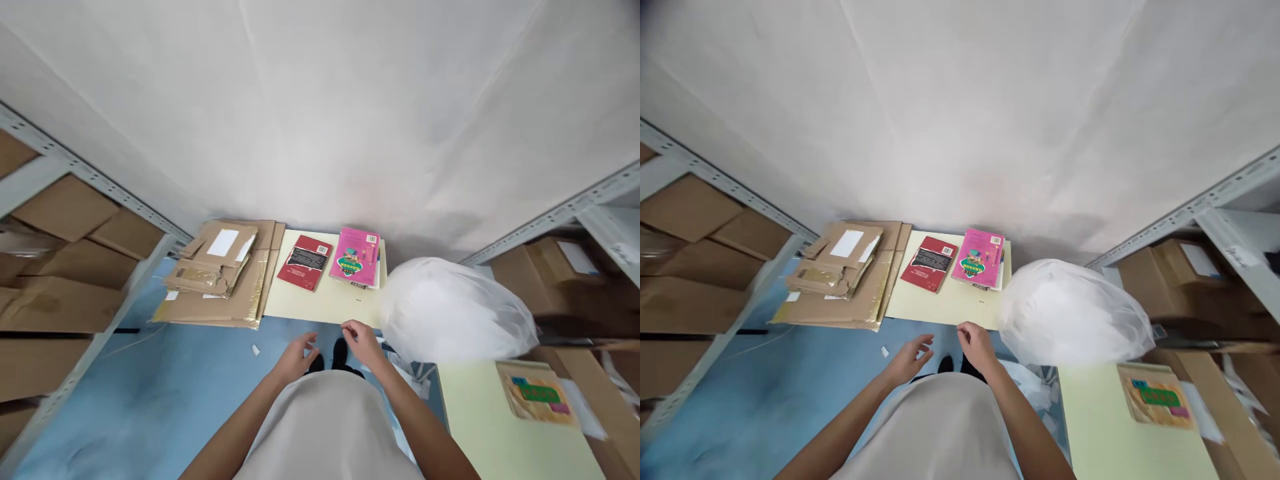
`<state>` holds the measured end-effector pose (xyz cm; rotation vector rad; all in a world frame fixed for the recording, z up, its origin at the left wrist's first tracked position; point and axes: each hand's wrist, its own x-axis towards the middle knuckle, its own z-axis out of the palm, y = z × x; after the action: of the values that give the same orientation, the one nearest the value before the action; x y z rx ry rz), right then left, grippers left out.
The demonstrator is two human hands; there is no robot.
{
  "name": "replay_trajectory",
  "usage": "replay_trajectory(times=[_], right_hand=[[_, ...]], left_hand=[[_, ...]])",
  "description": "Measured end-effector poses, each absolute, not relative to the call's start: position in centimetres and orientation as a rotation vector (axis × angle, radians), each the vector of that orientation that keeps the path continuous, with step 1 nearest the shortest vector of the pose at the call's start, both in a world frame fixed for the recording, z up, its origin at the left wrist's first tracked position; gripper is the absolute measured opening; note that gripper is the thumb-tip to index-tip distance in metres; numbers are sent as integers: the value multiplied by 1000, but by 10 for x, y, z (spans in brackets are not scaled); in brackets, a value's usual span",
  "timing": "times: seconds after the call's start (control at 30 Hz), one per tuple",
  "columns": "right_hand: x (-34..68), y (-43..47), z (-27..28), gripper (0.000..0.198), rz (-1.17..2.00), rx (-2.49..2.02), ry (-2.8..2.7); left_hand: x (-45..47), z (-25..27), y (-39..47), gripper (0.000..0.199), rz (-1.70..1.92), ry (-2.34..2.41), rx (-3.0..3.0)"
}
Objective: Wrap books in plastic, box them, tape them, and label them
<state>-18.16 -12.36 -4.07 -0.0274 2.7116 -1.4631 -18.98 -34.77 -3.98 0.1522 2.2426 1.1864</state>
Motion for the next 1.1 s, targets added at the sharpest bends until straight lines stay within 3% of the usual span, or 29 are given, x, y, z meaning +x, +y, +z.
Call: replay_trajectory(times=[0.23, 0.43, 0.53, 0.67, 0.77, 0.83, 0.87, 0.93, 1.0, 1.1], right_hand=[[-223, -130, -40, 23, -1529, -85, 2629], [-205, -105, -28, 32, -1564, 548, 2913], [-185, -70, -24, 37, -1307, 1052, 3071], [-161, -14, -16, 41, -656, 1355, 3211], [-149, 26, -8, 66, -319, 1678, 3075], [-145, 50, -5, 83, -338, 1982, 2879], [-143, 61, -4, 82, -428, 2060, 2804], [-141, 78, 0, 60, -666, 1983, 2783], [-138, 91, 7, 35, -873, 1638, 2900], [-136, 103, 28, 37, -1052, 1009, 3066]], left_hand=[[-210, -37, -356, 43, 1206, 2315, 27], [-261, -27, -304, 37, 1156, 2223, 455], [-285, -23, -251, 33, 1148, 2095, 792], [-293, -20, -160, 35, 1113, 1955, 1104], [-284, -21, -95, 54, 1019, 1908, 1113], [-274, -24, -62, 73, 964, 1857, 942], [-268, -26, -49, 81, 951, 1835, 875], [-255, -29, -31, 93, 952, 1831, 856], [-242, -28, -19, 91, 957, 1945, 919], [-228, -18, -7, 73, 1001, 2248, 953]])
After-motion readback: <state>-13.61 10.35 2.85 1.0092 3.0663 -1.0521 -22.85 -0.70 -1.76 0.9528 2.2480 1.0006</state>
